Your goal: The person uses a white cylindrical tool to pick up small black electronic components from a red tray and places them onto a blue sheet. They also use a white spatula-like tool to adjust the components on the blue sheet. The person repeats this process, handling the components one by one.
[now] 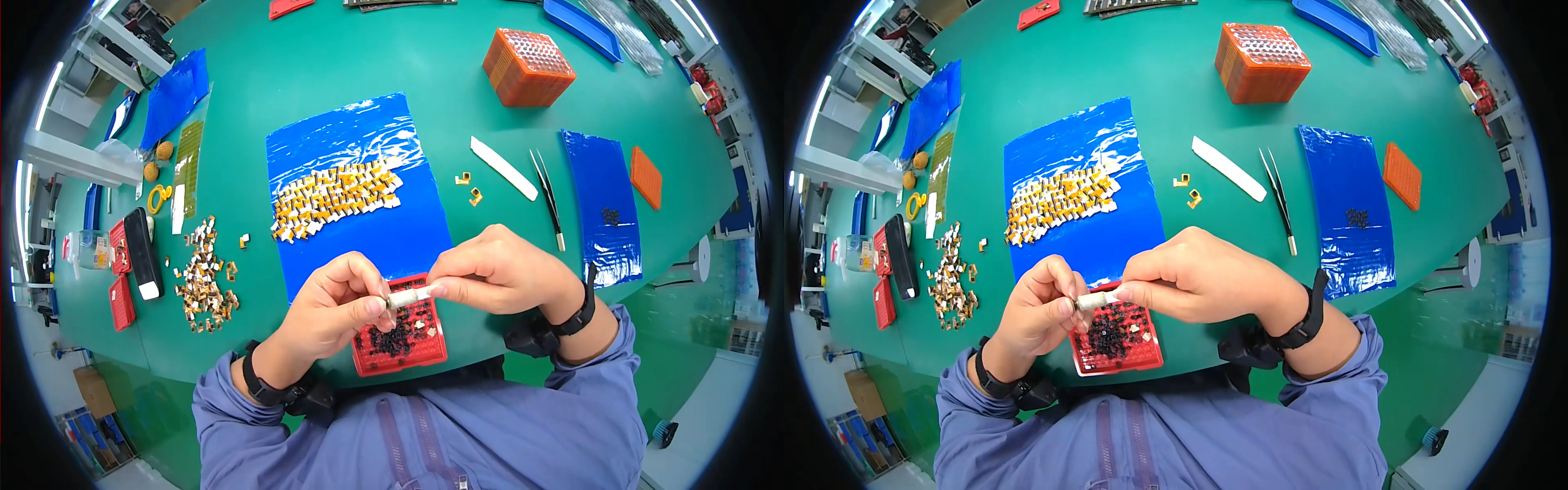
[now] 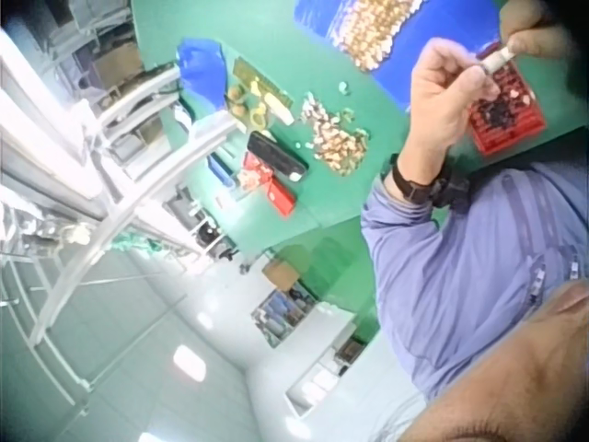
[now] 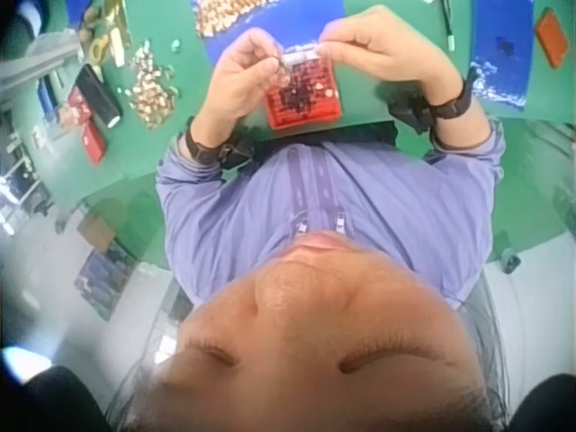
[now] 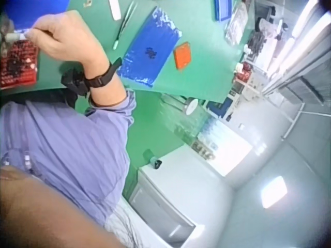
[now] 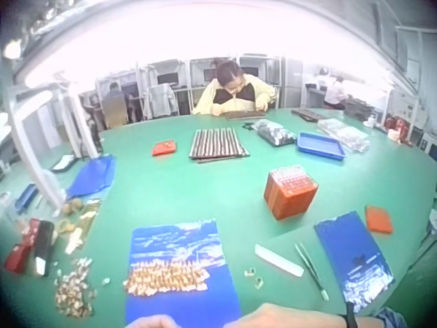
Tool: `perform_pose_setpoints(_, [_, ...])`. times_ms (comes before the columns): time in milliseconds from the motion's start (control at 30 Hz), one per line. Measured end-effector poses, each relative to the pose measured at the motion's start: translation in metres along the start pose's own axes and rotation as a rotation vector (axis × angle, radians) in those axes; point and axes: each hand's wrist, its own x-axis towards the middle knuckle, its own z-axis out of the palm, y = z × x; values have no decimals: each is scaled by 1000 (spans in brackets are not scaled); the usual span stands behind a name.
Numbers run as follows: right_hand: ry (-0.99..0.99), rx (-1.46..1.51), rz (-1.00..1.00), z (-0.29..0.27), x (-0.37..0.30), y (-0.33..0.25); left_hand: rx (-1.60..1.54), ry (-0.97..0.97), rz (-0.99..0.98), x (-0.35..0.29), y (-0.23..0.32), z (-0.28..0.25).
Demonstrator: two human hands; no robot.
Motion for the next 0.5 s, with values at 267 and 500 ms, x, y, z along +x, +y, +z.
perform_pose_setpoints(267, [56, 133, 6, -1, 2, -4, -42, -46, 1, 0, -5, -1])
perform_pose_setpoints(500, [2, 33, 19, -6, 0, -8, -6, -40, 8, 2, -4, 0])
